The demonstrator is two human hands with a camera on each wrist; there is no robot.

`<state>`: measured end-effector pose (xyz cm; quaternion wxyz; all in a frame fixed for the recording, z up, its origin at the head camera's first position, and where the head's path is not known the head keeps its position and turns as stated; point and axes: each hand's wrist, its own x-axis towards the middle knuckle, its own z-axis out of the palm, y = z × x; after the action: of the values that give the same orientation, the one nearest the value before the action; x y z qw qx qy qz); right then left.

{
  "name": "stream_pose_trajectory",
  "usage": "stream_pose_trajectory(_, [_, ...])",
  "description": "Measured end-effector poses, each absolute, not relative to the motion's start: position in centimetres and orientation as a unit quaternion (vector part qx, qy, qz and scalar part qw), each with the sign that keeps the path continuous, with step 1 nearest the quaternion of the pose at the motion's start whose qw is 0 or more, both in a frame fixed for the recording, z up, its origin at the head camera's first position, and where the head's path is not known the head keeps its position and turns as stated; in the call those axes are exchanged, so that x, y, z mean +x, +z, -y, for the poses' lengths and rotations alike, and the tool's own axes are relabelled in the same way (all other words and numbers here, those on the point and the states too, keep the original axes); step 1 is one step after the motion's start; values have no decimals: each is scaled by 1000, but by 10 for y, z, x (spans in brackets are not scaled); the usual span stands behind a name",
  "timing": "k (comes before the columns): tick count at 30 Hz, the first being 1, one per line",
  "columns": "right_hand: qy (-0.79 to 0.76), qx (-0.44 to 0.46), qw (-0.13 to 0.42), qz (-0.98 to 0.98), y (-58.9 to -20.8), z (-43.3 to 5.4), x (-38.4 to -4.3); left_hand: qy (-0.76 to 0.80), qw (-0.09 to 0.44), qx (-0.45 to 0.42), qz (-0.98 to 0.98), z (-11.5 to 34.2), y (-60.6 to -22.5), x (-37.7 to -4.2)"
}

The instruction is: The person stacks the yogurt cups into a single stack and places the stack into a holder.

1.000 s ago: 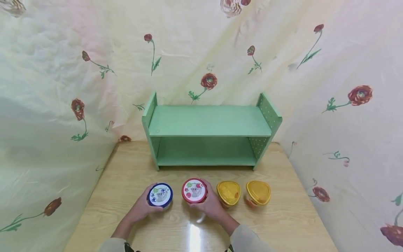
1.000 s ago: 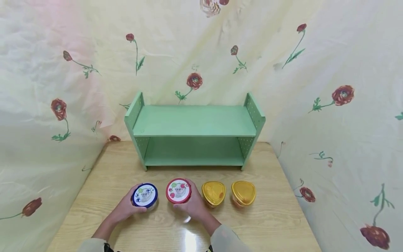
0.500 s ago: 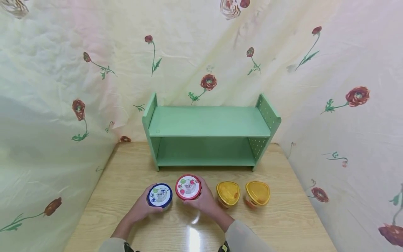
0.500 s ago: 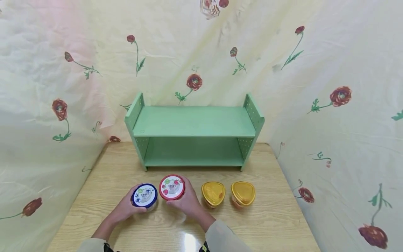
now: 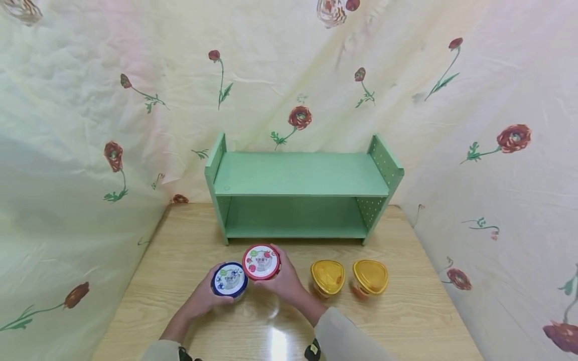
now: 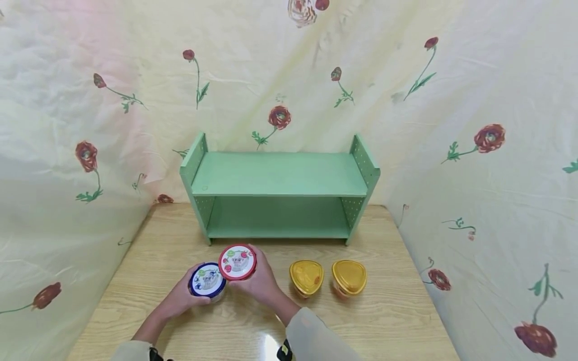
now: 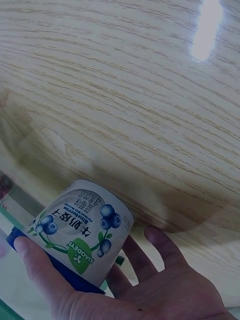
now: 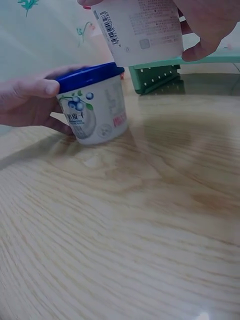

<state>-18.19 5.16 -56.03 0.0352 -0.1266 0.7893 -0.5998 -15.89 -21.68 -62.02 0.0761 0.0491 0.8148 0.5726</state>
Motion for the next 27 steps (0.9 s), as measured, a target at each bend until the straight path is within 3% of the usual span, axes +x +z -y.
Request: stream_pose_trajectory(27, [-590, -154, 44, -792, -546, -7, -189, 593, 99, 44, -798, 217, -620, -160])
